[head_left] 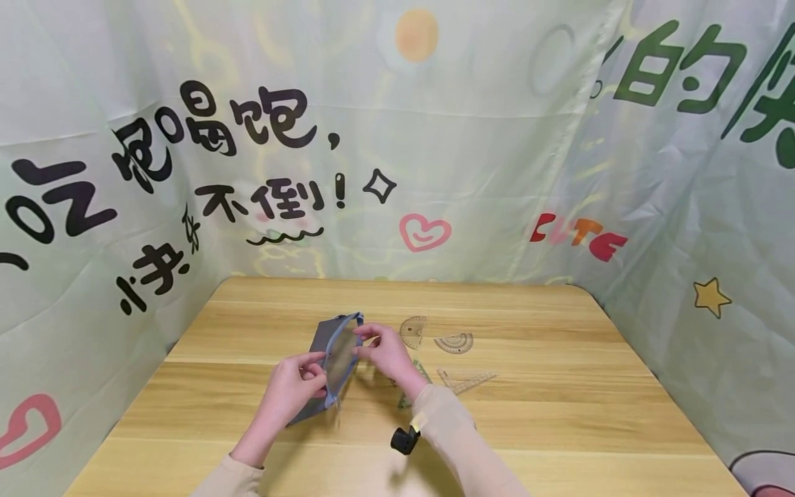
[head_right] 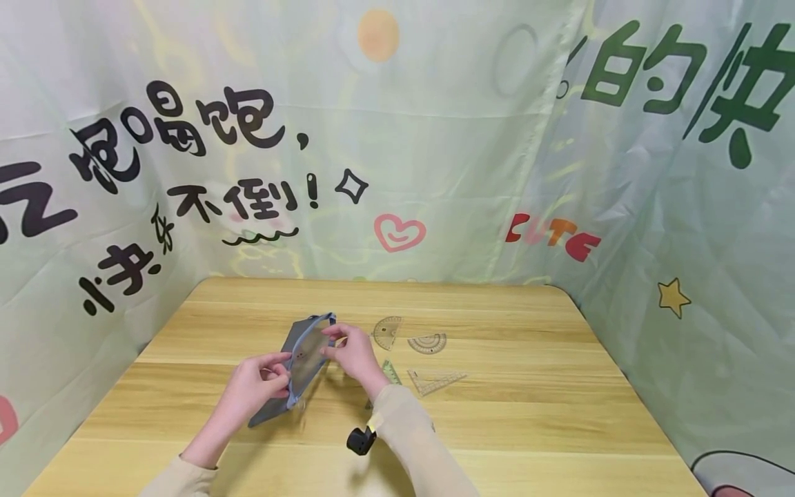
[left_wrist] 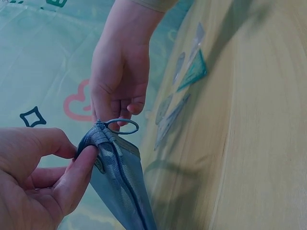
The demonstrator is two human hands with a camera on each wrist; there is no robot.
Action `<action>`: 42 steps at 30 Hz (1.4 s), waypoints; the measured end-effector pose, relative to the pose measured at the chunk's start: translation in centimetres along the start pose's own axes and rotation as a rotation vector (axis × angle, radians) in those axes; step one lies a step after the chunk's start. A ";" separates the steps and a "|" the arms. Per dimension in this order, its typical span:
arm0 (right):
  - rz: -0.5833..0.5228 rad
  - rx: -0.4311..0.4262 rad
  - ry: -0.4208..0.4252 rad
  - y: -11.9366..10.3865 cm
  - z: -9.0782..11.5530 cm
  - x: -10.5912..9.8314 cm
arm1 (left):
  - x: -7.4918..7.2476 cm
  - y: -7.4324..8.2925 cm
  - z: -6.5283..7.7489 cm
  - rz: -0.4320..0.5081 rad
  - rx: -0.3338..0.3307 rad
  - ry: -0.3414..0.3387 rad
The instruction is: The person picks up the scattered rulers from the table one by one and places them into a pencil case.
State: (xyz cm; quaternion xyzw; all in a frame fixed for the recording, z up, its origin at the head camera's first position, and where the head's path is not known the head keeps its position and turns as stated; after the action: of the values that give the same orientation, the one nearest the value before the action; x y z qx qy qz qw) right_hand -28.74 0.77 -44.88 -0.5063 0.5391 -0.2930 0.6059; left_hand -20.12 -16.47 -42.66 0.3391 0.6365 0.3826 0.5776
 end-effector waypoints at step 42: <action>0.094 -0.015 0.071 2.5 1.0 -4.7 | -0.1 0.1 0.1 -0.016 0.017 0.010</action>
State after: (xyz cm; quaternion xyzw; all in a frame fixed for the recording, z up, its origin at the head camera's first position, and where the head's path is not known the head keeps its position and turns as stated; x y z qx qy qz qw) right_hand -29.39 6.10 -45.64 -0.4743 0.5854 -0.2780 0.5958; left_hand -20.06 -16.49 -42.49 0.3366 0.6453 0.3743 0.5746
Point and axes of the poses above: each hand's wrist, its own z-axis away from the middle knuckle, its own x-axis out of the palm, y = z × x, the point moved 3 cm from there along -z, towards the middle knuckle, and after that the axes turned 3 degrees about -z, right-handed, at the moved point
